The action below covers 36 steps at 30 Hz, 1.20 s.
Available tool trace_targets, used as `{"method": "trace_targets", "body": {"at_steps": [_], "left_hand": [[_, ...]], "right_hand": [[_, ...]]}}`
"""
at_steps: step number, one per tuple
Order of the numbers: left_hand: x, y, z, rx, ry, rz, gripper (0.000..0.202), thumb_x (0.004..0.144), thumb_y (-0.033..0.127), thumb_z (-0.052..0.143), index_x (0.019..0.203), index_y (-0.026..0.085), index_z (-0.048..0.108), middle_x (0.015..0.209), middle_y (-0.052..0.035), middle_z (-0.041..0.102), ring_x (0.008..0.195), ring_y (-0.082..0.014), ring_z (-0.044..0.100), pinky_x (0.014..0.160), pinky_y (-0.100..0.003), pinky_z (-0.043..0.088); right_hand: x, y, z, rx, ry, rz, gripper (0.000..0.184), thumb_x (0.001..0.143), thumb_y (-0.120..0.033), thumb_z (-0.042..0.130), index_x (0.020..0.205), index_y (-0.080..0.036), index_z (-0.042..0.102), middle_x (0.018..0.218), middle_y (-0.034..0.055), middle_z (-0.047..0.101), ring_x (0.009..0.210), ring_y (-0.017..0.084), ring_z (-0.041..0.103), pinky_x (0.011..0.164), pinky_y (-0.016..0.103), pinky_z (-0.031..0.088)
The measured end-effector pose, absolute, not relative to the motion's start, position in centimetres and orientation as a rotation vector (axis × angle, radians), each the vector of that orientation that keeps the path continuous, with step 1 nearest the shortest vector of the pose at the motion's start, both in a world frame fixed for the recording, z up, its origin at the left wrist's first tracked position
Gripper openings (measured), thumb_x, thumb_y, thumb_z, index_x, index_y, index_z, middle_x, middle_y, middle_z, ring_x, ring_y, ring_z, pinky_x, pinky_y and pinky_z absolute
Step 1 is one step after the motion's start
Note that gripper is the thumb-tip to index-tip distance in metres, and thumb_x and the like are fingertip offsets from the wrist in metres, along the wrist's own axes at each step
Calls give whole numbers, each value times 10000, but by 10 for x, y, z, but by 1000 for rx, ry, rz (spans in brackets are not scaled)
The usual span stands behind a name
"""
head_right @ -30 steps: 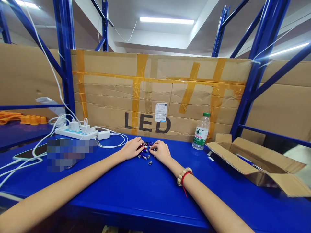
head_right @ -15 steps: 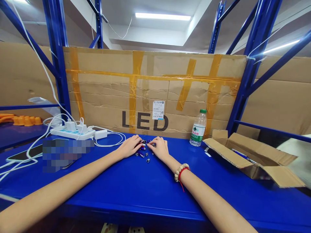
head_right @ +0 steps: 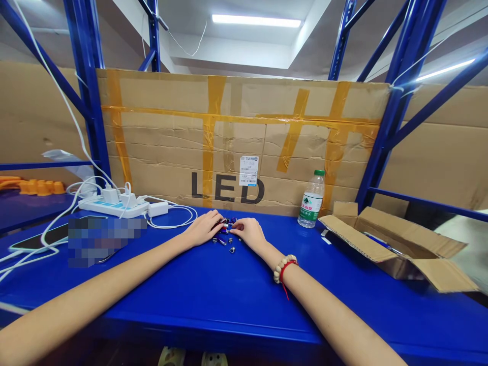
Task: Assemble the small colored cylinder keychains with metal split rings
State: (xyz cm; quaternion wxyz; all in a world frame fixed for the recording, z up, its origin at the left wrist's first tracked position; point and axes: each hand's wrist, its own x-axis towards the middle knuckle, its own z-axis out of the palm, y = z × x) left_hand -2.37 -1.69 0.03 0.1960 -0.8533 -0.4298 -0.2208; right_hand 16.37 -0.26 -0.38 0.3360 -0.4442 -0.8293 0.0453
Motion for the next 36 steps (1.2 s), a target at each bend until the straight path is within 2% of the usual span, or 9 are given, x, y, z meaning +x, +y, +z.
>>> {"method": "trace_targets", "body": {"at_steps": [9,17,24,31,36], "left_hand": [[-24,-17,0,-2407,-1199,-614,246,903,343,312,925,172,487,954,-50,525,876,-178,492,761,-308,416],[-24,-16,0,-2410,-1184,-631,249,904,346,304,923,176,486,941,-51,522,865,-179,491,745,-309,414],[-24,-16,0,-2407,-1193,-612,250,904,344,301,935,174,482,940,-52,519,870,-180,492,744,-307,416],[-24,-16,0,-2405,-1188,-611,252,904,345,302,934,173,484,946,-51,521,870,-178,494,752,-306,416],[-24,-16,-1,-2412,-1186,-620,251,903,346,302,928,175,484,948,-54,518,874,-182,492,747,-311,415]], "right_hand": [[164,5,-9,-1057,-2112,189,202,651,-259,688,823,-154,684,719,42,689,620,145,617,592,234,471],[163,3,-9,-1055,-2139,282,188,701,-200,632,880,-166,680,785,45,701,696,152,644,654,245,497],[164,-6,-3,-1182,-2233,79,169,755,-248,574,886,-231,680,835,1,690,747,144,618,627,232,452],[162,-7,0,-1197,-2340,-137,182,813,-262,505,864,-224,676,829,18,668,768,148,579,646,241,416],[162,-7,0,-1215,-2350,-186,173,813,-275,517,855,-225,677,830,21,675,773,165,581,653,251,414]]}}
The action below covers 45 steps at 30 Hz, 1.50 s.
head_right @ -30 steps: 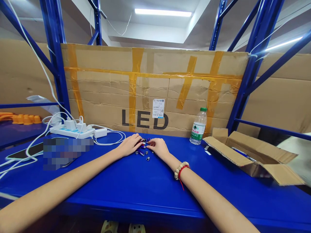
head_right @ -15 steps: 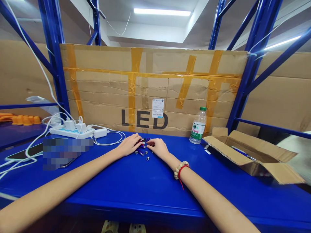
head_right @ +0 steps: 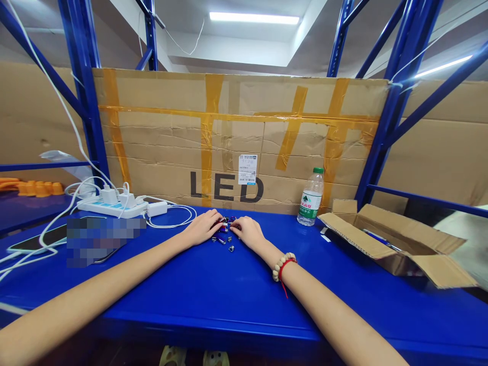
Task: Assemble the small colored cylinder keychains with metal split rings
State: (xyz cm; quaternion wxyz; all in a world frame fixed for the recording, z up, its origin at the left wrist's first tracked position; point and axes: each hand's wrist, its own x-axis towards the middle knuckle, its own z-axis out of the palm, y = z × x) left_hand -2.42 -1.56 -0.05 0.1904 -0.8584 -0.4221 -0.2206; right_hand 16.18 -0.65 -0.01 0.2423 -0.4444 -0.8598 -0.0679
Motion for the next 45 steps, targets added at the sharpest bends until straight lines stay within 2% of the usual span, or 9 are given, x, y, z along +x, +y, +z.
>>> {"method": "trace_targets", "body": {"at_steps": [6,13,18,30,38,45], "left_hand": [[-24,-16,0,-2401,-1190,-631,252,905,343,295,913,178,486,945,-51,518,872,-181,491,752,-311,416],[-24,-18,1,-2458,-1153,-641,250,914,322,279,966,176,476,956,-48,531,883,-170,501,779,-300,420],[-24,-17,1,-2497,-1092,-654,247,919,287,260,1017,184,463,972,-49,542,896,-166,508,784,-296,421],[-23,-19,3,-2481,-1081,-642,250,919,283,268,1019,174,470,961,-54,558,890,-168,521,774,-291,421],[-24,-18,3,-2500,-1080,-647,249,918,280,275,1022,170,473,973,-57,574,889,-170,532,770,-293,420],[-23,-20,3,-2478,-1105,-642,246,919,275,271,980,167,484,963,-53,593,872,-170,546,748,-293,424]], "right_hand": [[162,-8,2,-1272,-2302,-169,195,830,-253,490,885,-235,676,908,23,685,835,178,605,684,255,424],[161,-12,4,-1293,-2291,-81,154,769,-251,554,851,-226,682,816,15,694,737,160,620,587,231,423],[162,-12,4,-1356,-2190,-28,133,742,-259,597,810,-202,696,800,42,703,747,177,634,619,241,443],[163,-10,2,-1376,-2102,80,119,721,-270,626,785,-203,701,776,34,706,715,176,635,605,247,438],[160,-9,0,-1126,-1940,26,161,772,-296,556,828,-214,683,801,2,693,687,133,607,638,232,443],[155,-10,1,-832,-1892,-8,157,758,-287,561,796,-185,675,743,19,687,569,111,566,568,219,448]]}}
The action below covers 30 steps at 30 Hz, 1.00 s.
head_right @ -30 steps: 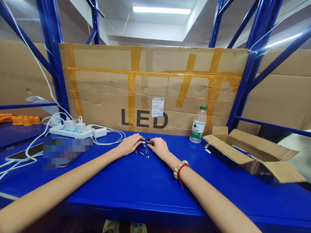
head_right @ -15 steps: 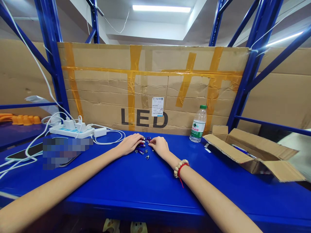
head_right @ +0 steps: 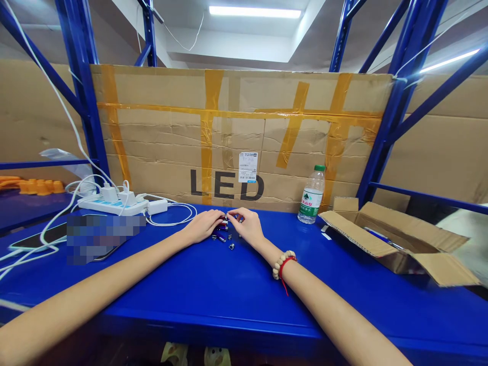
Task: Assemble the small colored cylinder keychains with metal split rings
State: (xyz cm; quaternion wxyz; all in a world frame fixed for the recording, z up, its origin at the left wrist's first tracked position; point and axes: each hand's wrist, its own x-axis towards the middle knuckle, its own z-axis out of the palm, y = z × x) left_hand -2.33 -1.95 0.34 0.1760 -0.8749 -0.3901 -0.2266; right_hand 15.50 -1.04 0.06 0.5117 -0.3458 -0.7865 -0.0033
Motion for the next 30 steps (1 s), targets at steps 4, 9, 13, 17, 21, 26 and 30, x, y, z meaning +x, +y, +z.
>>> {"method": "trace_targets", "body": {"at_steps": [4,9,13,17,21,26,30], "left_hand": [[-23,-21,4,-2457,-1121,-643,250,921,269,263,990,165,480,967,-53,606,869,-174,557,740,-298,427],[-23,-22,4,-2453,-1121,-659,251,922,274,263,992,165,478,977,-50,610,868,-171,563,736,-289,429],[-23,-22,5,-2452,-1112,-659,260,923,277,261,1002,153,477,975,-61,610,869,-175,564,742,-293,431],[-22,-23,5,-2449,-1110,-660,255,921,269,269,1015,155,476,981,-62,608,862,-175,563,741,-296,432],[-22,-23,5,-2452,-1103,-677,250,920,266,275,1030,160,472,977,-57,610,857,-173,563,737,-294,433],[-22,-23,5,-2453,-1098,-693,251,918,271,278,1030,160,473,976,-58,610,852,-176,566,732,-295,437],[-23,-23,5,-2453,-1098,-694,251,919,273,272,1013,160,476,970,-57,612,850,-176,568,727,-293,439]], "right_hand": [[153,-14,3,-763,-1844,-25,136,748,-266,574,765,-174,674,701,22,679,516,101,540,522,214,442],[153,-15,3,-739,-1845,-43,126,751,-263,577,759,-176,668,697,19,671,511,96,538,520,211,439],[153,-16,3,-726,-1873,-49,140,765,-280,567,781,-182,665,729,20,671,524,93,543,531,211,439],[153,-16,3,-724,-1895,-53,147,773,-289,562,789,-185,665,738,19,670,532,93,544,533,211,432],[153,-16,3,-714,-1896,-39,151,777,-294,560,792,-188,667,744,19,672,547,96,551,521,210,425],[153,-16,3,-692,-1889,-33,153,779,-301,559,796,-194,666,741,20,669,541,97,547,503,209,417],[153,-18,3,-687,-1887,-39,144,777,-299,565,790,-196,665,728,16,664,537,96,539,501,212,415]]}}
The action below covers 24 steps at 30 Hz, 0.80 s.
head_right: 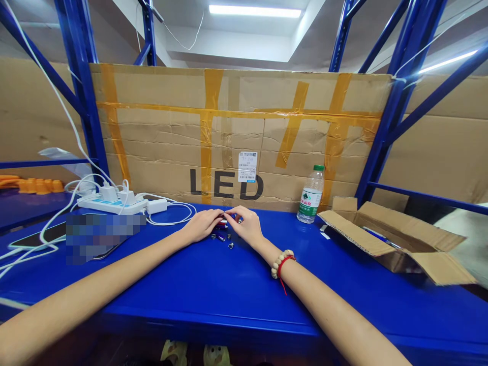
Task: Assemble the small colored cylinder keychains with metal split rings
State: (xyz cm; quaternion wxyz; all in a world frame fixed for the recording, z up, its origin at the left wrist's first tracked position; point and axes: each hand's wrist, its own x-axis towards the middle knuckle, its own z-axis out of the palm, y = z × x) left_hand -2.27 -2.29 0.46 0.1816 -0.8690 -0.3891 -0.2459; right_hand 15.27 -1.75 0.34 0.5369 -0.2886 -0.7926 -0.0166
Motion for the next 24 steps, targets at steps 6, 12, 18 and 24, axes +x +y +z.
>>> {"method": "trace_targets", "body": {"at_steps": [6,12,18,24], "left_hand": [[-23,-23,4,-2460,-1092,-691,252,915,267,278,1041,159,468,972,-65,611,858,-183,570,729,-302,445],[-23,-23,5,-2479,-1105,-715,249,915,264,279,1041,163,469,998,-66,608,877,-178,572,744,-303,450],[-23,-25,6,-2451,-1174,-756,230,911,247,293,1028,174,478,993,-49,614,880,-167,578,750,-287,452],[-23,-25,6,-2378,-1327,-819,230,913,257,294,1049,186,467,962,-42,622,861,-156,591,743,-271,452]], "right_hand": [[153,-17,3,-657,-1890,-15,147,773,-313,574,788,-196,662,744,19,659,541,94,532,503,212,417],[154,-14,1,-635,-1929,-50,168,776,-326,571,802,-192,669,779,25,656,523,80,516,519,211,420],[154,-16,1,-649,-1985,-110,193,769,-347,568,790,-176,655,794,25,638,488,60,486,516,202,412],[156,-28,5,-689,-2125,-216,182,770,-318,522,722,-177,626,715,13,625,493,66,491,499,193,370]]}}
